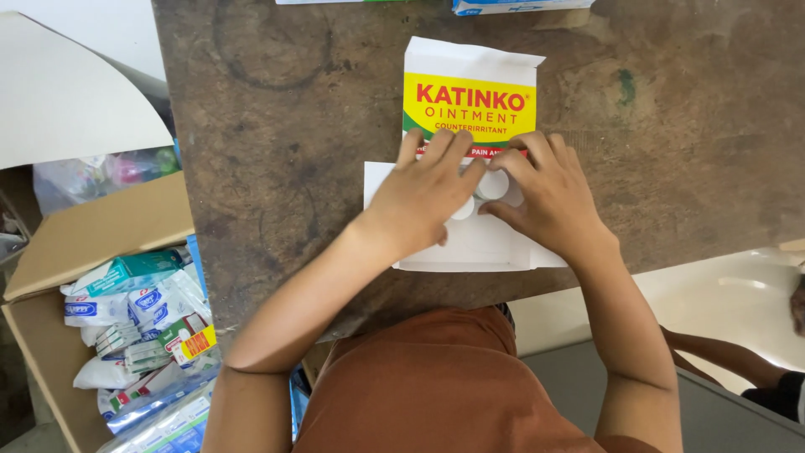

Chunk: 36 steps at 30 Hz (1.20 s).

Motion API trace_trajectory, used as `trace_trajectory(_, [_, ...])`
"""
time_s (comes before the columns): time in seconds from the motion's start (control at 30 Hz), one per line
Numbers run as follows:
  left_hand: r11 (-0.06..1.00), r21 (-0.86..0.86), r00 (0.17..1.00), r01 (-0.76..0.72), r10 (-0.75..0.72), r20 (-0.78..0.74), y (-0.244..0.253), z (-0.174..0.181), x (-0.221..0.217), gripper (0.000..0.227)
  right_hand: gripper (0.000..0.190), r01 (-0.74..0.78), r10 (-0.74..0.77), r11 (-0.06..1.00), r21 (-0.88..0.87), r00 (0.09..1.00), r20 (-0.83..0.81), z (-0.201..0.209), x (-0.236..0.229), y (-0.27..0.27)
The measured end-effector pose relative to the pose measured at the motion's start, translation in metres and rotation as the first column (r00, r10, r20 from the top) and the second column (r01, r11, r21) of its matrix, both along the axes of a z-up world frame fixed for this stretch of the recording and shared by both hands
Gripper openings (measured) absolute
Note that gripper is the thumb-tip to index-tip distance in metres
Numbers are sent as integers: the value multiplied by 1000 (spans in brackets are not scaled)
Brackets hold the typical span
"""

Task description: The person stacks insulin syringe boxes and other medical supply boxes on a table, opens several boxes to check contents, then wraps the items in a sheet of paper and secures the bundle with a rubber band.

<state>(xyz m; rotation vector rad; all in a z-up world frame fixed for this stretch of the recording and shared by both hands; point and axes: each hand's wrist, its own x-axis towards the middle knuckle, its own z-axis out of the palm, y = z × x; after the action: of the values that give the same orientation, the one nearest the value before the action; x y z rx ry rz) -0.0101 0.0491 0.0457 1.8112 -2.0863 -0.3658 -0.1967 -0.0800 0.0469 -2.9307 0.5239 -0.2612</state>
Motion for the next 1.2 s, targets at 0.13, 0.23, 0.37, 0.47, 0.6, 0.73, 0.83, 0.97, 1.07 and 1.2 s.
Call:
trace_trajectory(0.13, [986, -160, 986, -57, 81, 146, -6, -14, -14, 113, 61, 22, -27, 993, 115, 999, 38, 17, -10, -2])
trace_trajectory(0.23, [954, -279, 963, -106, 169, 212, -11, -28, -17, 116, 57, 98, -109, 991, 95, 987, 121, 18, -32, -10])
trace_trajectory(0.37, [949, -291, 959, -118, 185, 215, -13, -32, -17, 114, 40, 287, -383, 901, 325, 878, 287, -6, -72, -26])
trace_trajectory(0.47, [978, -196, 965, -78, 124, 232, -13, -27, -17, 116, 29, 273, -457, 838, 472, 825, 334, -26, -88, -28])
trace_trajectory(0.6, [986, -155, 941, -55, 103, 322, -12, -43, -18, 117, 31, 280, -482, 806, 521, 821, 305, -41, -96, -24])
trace_trajectory(0.73, [978, -147, 948, -151, 185, 257, -7, -59, -15, 99, 25, 244, -544, 703, 668, 789, 285, -69, -105, -22])
trace_trajectory(0.83, [975, -153, 975, -160, 180, 127, 0, -34, -2, 95, 22, 284, -591, 646, 709, 774, 229, -84, -105, -18])
trace_trajectory(0.97, [899, -182, 882, -398, 320, -345, 31, -6, 46, 51, 34, 311, -470, 785, 536, 863, 188, -90, -110, -12])
trace_trajectory(1.07, [806, -83, 778, -586, 532, -333, 77, -68, 102, 25, 44, 282, -403, 808, 517, 905, 138, -95, -114, -15])
trace_trajectory(1.2, [867, -136, 868, -479, 444, -224, 80, -80, 92, 30, 48, 228, -356, 790, 569, 926, 123, -84, -94, -12])
